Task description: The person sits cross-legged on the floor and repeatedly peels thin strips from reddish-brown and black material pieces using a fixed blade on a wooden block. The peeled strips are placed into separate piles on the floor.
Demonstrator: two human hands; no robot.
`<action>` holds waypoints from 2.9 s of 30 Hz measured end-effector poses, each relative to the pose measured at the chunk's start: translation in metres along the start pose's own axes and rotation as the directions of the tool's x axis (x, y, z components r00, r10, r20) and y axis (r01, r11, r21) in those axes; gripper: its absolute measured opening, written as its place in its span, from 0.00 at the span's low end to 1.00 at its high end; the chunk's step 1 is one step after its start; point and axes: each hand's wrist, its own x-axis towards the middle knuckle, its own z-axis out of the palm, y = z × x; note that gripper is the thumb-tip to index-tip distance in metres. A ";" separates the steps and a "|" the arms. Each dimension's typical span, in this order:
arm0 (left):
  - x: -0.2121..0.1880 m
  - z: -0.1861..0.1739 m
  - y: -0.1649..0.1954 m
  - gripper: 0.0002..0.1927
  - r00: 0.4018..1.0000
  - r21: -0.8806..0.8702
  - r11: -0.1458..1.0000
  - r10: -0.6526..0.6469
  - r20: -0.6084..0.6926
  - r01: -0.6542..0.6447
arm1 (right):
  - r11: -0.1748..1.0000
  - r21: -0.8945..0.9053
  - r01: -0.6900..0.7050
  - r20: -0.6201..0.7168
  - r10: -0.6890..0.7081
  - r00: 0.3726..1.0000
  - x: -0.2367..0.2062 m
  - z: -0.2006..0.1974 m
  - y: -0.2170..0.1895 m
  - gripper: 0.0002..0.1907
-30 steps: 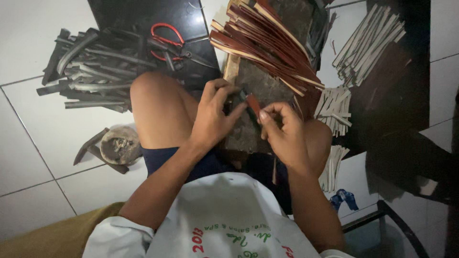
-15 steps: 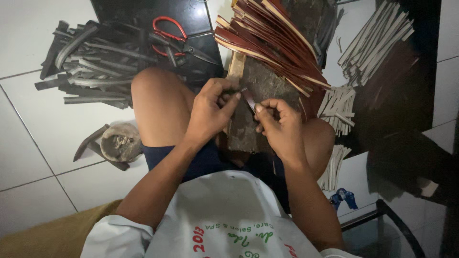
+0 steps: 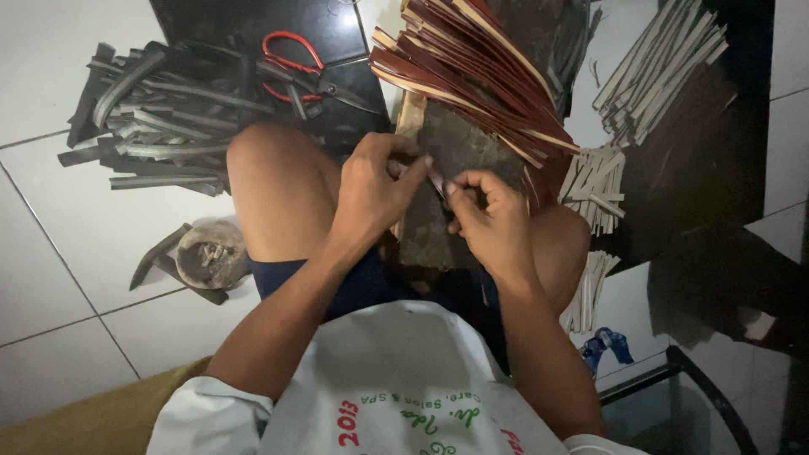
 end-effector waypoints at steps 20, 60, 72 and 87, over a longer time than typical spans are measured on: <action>0.003 0.000 0.002 0.10 0.957 0.053 0.976 0.197 0.215 -0.213 | 0.906 -0.417 0.071 -0.097 -0.122 0.988 -0.031 -0.016 0.004 0.10; 0.005 -0.015 0.030 0.20 0.580 0.430 0.390 0.578 0.574 -0.814 | 0.947 -0.311 0.076 -0.032 -0.091 0.995 -0.028 -0.061 0.020 0.14; -0.007 0.000 0.028 0.21 0.578 0.482 0.323 0.516 0.632 -0.815 | 0.955 -0.290 0.056 -0.018 -0.064 0.998 -0.022 -0.070 0.037 0.11; -0.016 0.003 0.041 0.22 0.628 0.465 0.421 0.509 0.589 -0.778 | 0.904 -0.417 0.091 -0.059 -0.127 0.990 -0.007 -0.049 0.029 0.10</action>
